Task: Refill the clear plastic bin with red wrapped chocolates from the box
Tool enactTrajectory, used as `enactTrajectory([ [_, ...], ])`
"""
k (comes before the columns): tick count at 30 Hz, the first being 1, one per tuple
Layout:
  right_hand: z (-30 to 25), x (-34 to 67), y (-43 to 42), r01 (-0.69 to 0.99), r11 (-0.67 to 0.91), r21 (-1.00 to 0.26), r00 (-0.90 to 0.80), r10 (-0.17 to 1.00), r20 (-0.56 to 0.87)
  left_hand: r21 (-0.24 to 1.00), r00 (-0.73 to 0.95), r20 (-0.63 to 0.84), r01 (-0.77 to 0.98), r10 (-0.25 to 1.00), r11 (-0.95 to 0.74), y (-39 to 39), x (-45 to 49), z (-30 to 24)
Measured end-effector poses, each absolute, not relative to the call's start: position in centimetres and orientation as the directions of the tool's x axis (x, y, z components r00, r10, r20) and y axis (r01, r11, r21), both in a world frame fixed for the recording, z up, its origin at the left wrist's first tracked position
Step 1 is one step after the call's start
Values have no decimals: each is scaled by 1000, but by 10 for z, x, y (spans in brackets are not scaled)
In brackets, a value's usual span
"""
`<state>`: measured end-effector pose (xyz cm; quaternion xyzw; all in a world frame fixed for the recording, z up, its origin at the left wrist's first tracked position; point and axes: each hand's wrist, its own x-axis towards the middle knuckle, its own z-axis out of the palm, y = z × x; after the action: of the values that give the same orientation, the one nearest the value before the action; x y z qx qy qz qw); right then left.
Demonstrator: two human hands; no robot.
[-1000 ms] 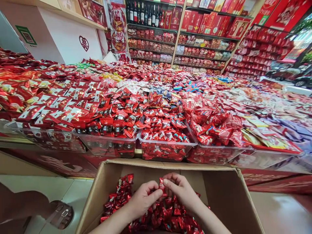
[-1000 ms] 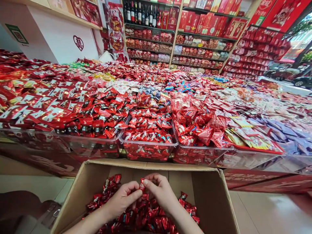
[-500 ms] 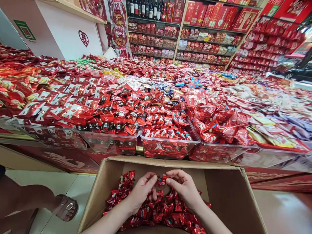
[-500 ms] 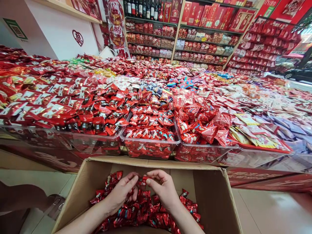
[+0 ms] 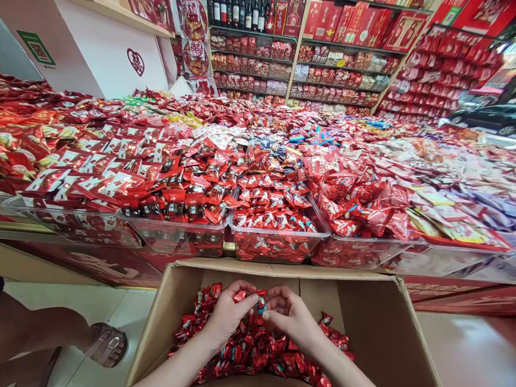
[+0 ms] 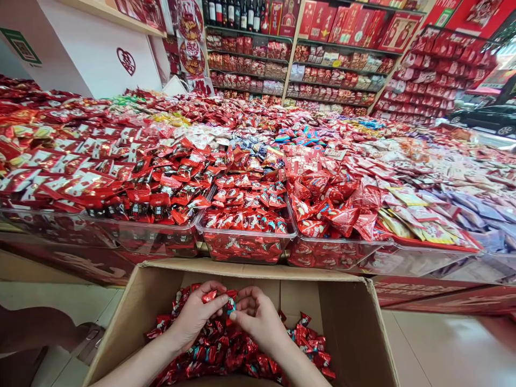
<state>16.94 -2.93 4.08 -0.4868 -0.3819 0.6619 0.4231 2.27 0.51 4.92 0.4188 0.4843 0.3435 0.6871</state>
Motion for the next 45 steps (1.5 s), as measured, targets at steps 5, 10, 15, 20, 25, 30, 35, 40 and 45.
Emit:
enactTrajectory([
  [5,41,172,-25,-81,-241,-967,32,969,-244,898,387,-404,-2,829,439,4,22,51],
  [10,47,178,-24,21,-244,-969,18,970,-244,876,482,-446,60,755,479,-1,23,49],
  [15,97,183,-32,408,51,-912,-53,998,32,835,542,-439,-48,717,548,0,20,45],
  [20,190,214,-7,653,382,-655,-194,919,343,842,510,-402,-119,760,526,1,17,38],
  [25,242,242,58,903,291,-314,-180,924,338,865,516,-386,-86,764,495,1,18,32],
  [30,237,237,94,968,246,-54,-239,965,111,887,509,-370,-56,777,459,2,16,29],
  [35,222,228,97,963,254,92,-259,964,52,897,506,-367,-30,781,441,1,16,29],
  [40,220,228,99,950,268,162,-277,960,33,887,515,-387,-19,765,462,-2,15,31],
  [45,241,224,62,949,316,-10,-305,922,237,847,558,-338,-170,758,503,-1,13,31],
])
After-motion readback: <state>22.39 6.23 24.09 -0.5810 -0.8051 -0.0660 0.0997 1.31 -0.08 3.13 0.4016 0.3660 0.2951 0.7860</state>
